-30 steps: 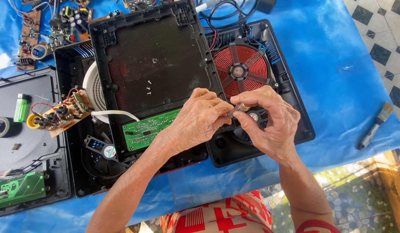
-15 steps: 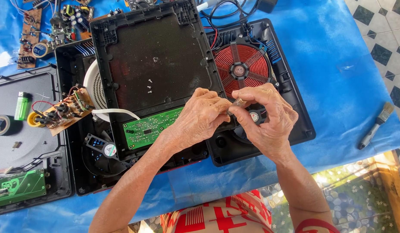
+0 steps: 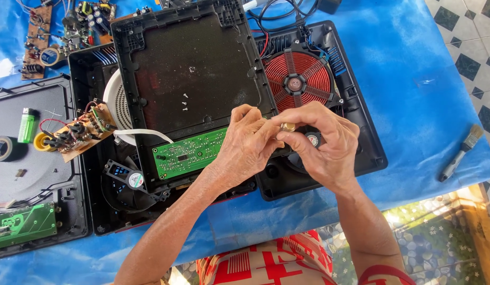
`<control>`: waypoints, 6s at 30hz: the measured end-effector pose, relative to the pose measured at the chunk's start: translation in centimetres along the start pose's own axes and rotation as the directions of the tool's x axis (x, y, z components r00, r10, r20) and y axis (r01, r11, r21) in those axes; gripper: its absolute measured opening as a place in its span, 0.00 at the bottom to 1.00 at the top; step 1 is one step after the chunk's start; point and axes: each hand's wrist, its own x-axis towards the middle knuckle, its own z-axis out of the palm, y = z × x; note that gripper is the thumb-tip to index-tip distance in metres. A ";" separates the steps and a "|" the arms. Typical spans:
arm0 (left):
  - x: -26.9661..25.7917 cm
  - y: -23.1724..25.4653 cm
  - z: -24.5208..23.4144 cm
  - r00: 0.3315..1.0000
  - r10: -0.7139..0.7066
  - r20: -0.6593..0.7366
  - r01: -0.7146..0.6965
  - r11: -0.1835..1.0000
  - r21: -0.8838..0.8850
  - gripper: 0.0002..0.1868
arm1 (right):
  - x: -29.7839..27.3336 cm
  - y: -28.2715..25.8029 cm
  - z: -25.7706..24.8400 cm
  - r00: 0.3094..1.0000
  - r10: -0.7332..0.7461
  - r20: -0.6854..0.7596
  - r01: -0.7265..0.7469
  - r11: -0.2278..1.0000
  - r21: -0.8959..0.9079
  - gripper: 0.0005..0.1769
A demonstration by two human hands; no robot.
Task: The person places a green circuit board into a black plastic housing and secures it by tightening screws with a screwdriver. The person also handles a white ribbon cable, connecting it to the board and adjusting its position within the housing.
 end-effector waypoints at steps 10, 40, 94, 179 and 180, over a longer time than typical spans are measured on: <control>0.4 1.4 -0.1 0.994 0.001 -0.108 0.015 0.989 0.147 0.04 | -0.3 -0.5 1.1 0.998 -0.039 -0.053 0.031 0.990 -0.137 0.04; -0.8 0.1 1.2 0.976 -0.110 -0.185 0.107 0.994 -0.029 0.09 | -0.5 0.3 1.7 0.997 -0.077 0.020 0.079 0.987 -0.142 0.15; -2.8 -0.4 3.0 0.996 -0.079 -0.041 0.087 0.955 0.283 0.05 | -9.2 4.5 3.0 0.987 0.151 -0.047 -0.155 0.984 -0.093 0.23; -1.5 0.1 -0.6 0.995 0.012 -0.101 0.010 0.977 0.213 0.08 | -5.1 0.4 0.8 0.922 -0.072 -0.380 -0.001 0.982 -0.188 0.14; -1.3 0.1 -1.2 0.997 -0.028 -0.067 0.042 0.977 0.209 0.08 | -5.7 1.1 0.5 0.886 -0.142 -0.442 0.068 0.982 -0.179 0.23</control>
